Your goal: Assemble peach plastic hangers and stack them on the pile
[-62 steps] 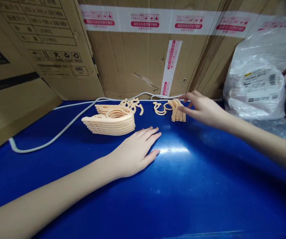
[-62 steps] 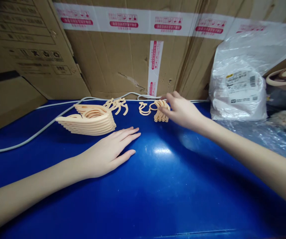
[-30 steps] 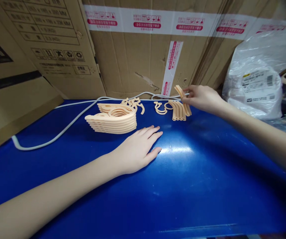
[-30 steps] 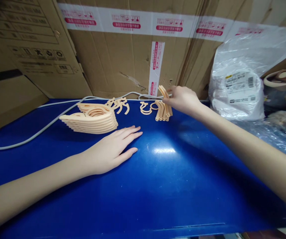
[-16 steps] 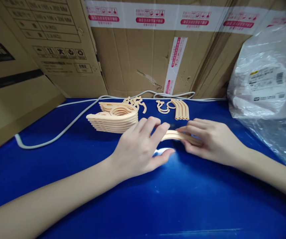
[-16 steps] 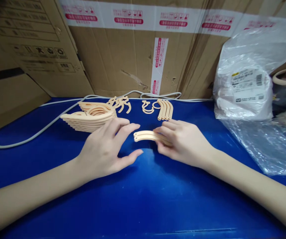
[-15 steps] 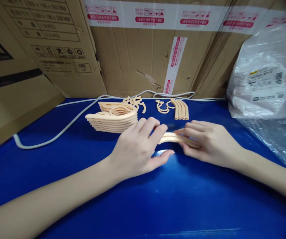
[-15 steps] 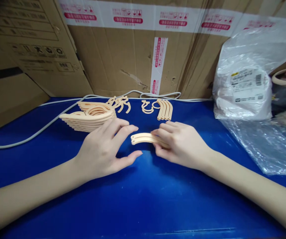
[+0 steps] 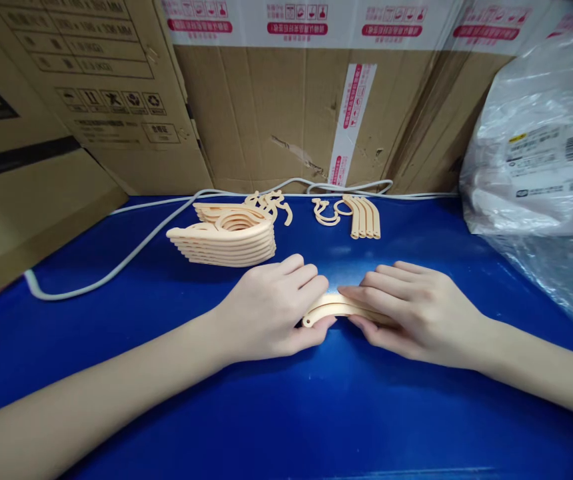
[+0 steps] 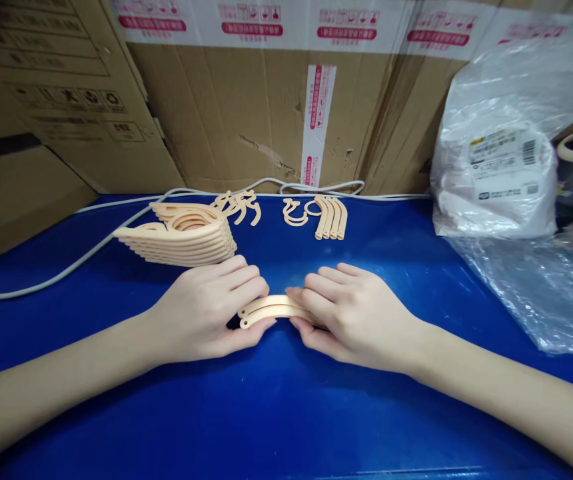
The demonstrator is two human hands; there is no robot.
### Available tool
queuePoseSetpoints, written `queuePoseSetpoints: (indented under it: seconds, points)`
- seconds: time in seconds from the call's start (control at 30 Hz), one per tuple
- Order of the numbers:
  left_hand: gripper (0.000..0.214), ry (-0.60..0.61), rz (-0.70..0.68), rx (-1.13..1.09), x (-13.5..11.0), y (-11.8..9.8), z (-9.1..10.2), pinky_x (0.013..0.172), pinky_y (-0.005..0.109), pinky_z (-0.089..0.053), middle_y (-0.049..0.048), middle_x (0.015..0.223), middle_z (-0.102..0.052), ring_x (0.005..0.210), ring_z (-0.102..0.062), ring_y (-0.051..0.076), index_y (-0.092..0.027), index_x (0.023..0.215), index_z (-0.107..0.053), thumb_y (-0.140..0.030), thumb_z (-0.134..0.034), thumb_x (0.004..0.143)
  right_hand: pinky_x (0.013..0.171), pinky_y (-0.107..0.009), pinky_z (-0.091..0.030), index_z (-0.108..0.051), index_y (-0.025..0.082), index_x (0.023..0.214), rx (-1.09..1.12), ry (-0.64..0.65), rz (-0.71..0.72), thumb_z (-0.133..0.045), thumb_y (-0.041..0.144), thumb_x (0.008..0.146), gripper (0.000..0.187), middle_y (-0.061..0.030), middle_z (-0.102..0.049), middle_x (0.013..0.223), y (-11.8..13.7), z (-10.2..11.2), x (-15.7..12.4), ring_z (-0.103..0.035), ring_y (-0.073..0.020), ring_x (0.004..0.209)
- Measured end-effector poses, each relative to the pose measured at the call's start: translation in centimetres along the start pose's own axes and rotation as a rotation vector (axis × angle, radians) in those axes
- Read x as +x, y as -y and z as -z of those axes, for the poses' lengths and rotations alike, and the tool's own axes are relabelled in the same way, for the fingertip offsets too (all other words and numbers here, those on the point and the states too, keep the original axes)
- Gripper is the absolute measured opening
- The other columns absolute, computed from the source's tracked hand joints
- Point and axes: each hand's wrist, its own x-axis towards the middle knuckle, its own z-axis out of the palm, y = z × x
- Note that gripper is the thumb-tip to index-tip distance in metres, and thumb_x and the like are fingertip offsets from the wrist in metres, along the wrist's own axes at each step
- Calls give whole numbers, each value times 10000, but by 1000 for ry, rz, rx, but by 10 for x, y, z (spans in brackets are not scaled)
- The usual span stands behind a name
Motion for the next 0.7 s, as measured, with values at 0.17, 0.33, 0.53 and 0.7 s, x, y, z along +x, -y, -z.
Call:
queuePoseSetpoints:
  seconds: [0.17, 0.33, 0.53, 0.7]
  points:
    - [213, 99, -18, -20, -1, 2, 1, 584, 310, -335, 14, 720, -520, 698, -464, 181, -178, 760, -529, -346, -496, 888, 608, -300, -362, -664, 128, 951, 41, 44, 52, -457, 283, 958, 259, -34, -586, 720, -4, 1, -1, -471, -161, 639]
    - [204, 227, -87, -94, 0, 4, 1, 573, 316, -328, 15, 734, -512, 684, -461, 180, -189, 766, -520, -337, -462, 894, 614, -295, -356, -658, 146, 880, 108, 86, 61, -470, 275, 949, 238, -21, -566, 700, -4, 1, -3, -467, -158, 637]
    - [191, 275, -71, -121, 0, 3, 3, 539, 316, -284, 9, 742, -501, 669, -454, 176, -206, 741, -490, -357, -498, 858, 600, -295, -354, -644, 148, 835, 133, 115, 49, -466, 279, 939, 244, -19, -560, 705, -3, 0, -3, -466, -155, 627]
    - [204, 306, -10, -149, 0, 2, 4, 553, 304, -302, -3, 758, -529, 683, -489, 170, -204, 793, -476, -390, -529, 856, 608, -299, -363, -626, 152, 849, 121, 148, 27, -480, 305, 938, 229, -20, -562, 723, -5, 0, -4, -480, -156, 633]
